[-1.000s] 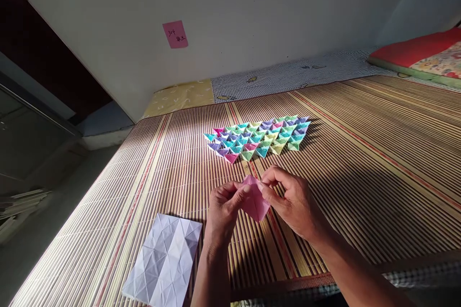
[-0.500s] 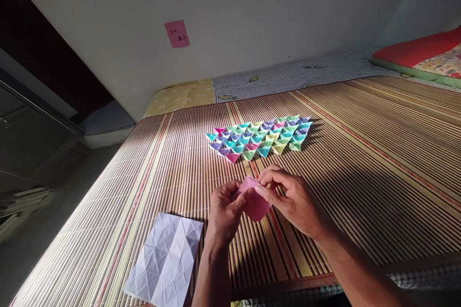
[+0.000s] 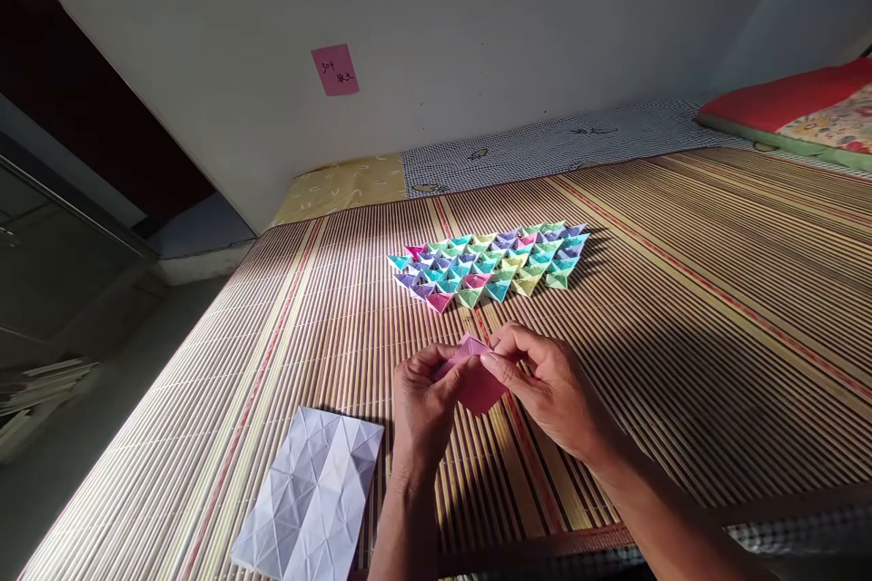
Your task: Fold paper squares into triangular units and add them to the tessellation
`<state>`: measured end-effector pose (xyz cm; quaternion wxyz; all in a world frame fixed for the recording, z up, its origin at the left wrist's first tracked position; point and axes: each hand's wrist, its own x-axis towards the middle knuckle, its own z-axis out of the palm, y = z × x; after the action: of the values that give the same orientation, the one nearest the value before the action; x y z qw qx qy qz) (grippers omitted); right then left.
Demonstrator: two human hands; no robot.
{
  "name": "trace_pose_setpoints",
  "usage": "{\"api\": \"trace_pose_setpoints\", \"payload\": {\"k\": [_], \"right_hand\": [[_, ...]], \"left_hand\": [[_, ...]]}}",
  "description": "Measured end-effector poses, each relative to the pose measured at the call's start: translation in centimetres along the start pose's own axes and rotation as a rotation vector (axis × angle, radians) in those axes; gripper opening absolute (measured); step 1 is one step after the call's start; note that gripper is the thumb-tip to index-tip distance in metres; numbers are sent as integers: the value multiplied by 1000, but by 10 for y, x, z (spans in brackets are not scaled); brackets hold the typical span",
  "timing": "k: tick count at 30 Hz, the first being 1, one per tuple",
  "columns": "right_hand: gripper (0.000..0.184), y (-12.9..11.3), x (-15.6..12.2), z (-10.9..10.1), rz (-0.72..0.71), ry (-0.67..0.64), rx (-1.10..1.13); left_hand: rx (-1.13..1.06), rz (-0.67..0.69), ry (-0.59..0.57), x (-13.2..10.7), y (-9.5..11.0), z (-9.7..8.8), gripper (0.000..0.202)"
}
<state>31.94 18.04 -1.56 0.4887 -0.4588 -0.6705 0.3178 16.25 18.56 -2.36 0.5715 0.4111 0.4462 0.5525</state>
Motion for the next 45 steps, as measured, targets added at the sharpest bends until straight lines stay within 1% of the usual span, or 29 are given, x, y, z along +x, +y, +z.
{"api": "trace_pose_setpoints", "payload": {"k": [7,14,17,23,32,35,40,42,45], "right_hand": [[27,0,-1,2,8,31,-6],[27,-2,-2,1,-29,31,-34],[27,-4,-3,1,-38,37,-57],[25,-8,-3,5,-138,103,-137],[25,-1,-2,6,-226,137,-183],[23,-1,-2,5,-188,118,-157],[25,-4,-2,4,-38,71,-25],[26,-3,-2,4,-20,75,-5],[25,-2,-3,3,-45,93,0]], "left_hand": [[-79,17,18,-1,-2,2,32],[-128,69,46,1,-8,5,30],[-151,67,35,0,-9,6,30],[-199,66,30,-2,-4,10,34],[-213,119,29,-1,-8,12,36],[-200,121,26,-1,-7,11,36],[-143,118,9,-2,-5,10,36],[-136,119,-5,-2,-6,11,35],[-137,128,-21,-3,-8,13,33]]}}
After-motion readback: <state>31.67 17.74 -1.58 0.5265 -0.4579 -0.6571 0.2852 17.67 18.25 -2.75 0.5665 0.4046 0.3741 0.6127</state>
